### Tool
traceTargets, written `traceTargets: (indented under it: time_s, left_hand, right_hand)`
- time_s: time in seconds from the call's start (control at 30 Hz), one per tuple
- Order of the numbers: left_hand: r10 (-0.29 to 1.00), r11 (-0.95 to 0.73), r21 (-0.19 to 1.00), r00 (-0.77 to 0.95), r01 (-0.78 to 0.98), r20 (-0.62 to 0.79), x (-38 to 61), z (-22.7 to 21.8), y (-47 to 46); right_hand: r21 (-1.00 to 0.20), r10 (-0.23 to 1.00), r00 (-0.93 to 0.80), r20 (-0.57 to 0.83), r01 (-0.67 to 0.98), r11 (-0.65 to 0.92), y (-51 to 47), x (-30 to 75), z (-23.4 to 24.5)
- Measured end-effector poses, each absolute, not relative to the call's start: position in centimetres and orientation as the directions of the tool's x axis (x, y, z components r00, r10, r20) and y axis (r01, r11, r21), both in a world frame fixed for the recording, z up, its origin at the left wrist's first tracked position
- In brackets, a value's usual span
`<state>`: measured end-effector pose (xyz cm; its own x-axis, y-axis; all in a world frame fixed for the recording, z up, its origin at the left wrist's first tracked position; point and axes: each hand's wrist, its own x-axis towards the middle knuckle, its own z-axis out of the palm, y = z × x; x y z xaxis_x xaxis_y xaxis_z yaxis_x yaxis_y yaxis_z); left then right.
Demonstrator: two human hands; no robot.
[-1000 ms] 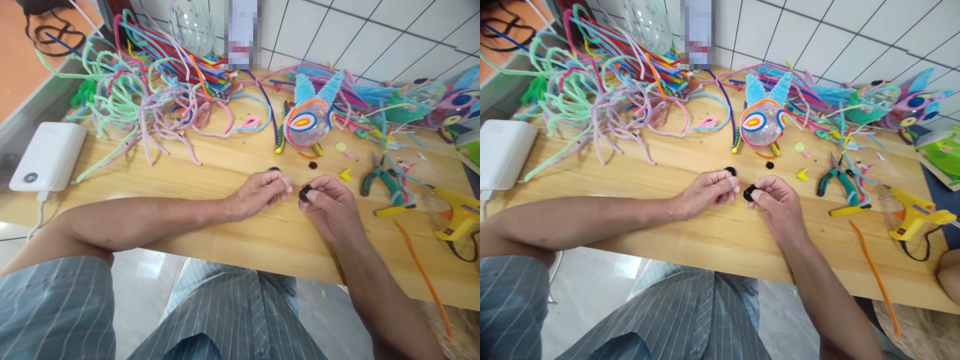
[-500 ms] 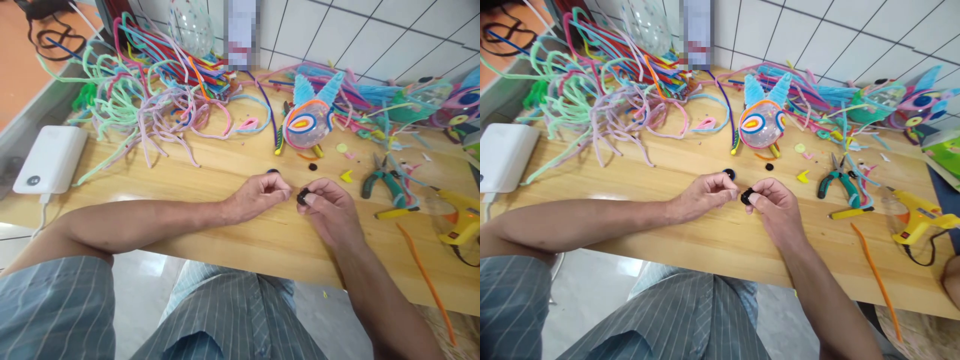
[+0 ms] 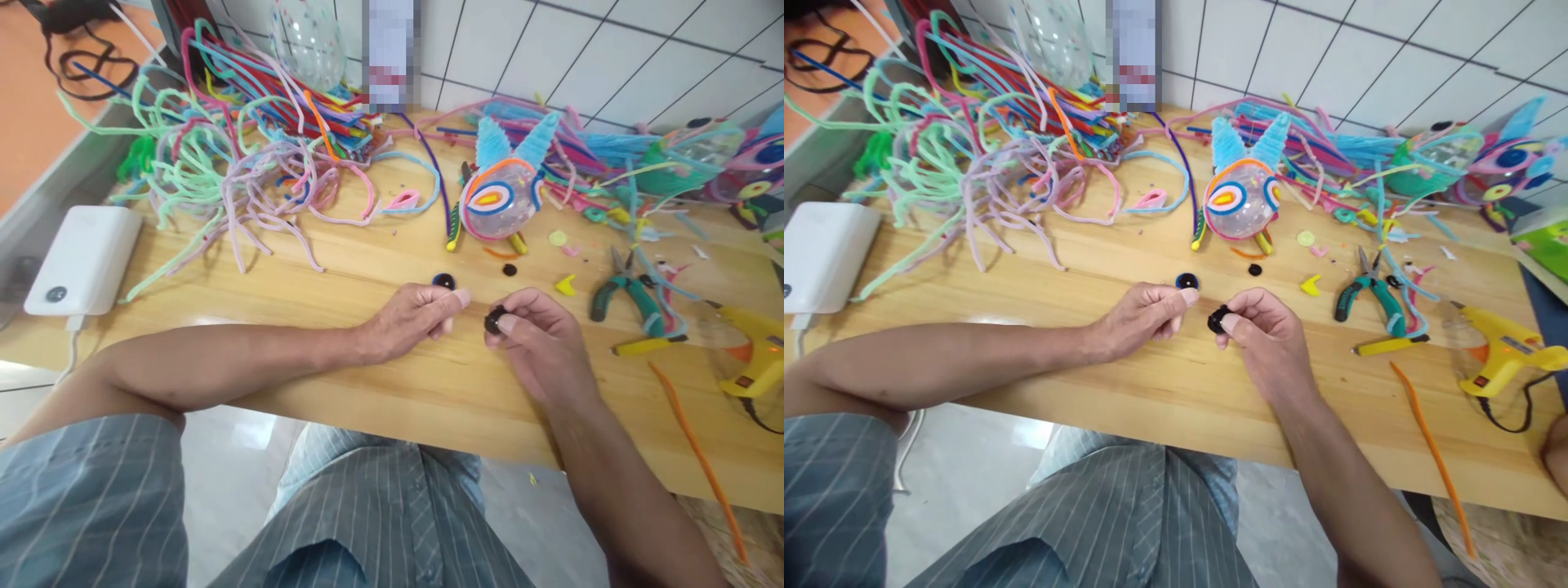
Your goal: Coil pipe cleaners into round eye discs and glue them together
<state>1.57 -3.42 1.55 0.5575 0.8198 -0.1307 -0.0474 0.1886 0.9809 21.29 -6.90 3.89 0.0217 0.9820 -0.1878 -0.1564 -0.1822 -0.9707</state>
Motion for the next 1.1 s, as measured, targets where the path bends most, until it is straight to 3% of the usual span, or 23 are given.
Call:
traceTargets:
  time_s: [0.13,0.3,0.37,0.67,0.8,1.1]
  left_hand:
    - [0.826,0.021,0.997,0.563,-0.079,0.027,1.8,0.9,-3.6]
    - [0.605,-0.242,0.97,0.786,0.029,0.128,1.4,1.0,-3.8]
    - [0.562,-0.27,0.962,0.817,0.037,0.126,1.2,1.3,-3.8]
    - [0.716,0.056,0.988,0.696,-0.142,0.059,1.5,1.1,-3.7]
    - [0.726,0.108,0.966,0.683,-0.236,0.086,1.8,0.6,-3.5]
    - [0.734,0.109,0.98,0.678,-0.168,0.035,1.9,0.2,-3.5]
  right_hand:
    - [-0.974,0.985,0.012,-0.172,-0.151,-0.168,-6.9,21.3,3.9]
    - [-0.974,0.983,0.014,-0.183,-0.136,-0.179,-7.0,21.4,3.9]
    - [-0.974,0.984,0.011,-0.18,-0.14,-0.177,-7.0,21.4,3.9]
    - [-0.994,0.993,0.048,-0.111,-0.02,-0.111,-6.9,21.1,3.6]
    - [-0.995,0.994,0.042,-0.099,-0.009,-0.099,-7.1,21.1,3.2]
    - [-0.991,0.998,0.057,-0.018,0.134,-0.026,-7.6,21.1,3.3]
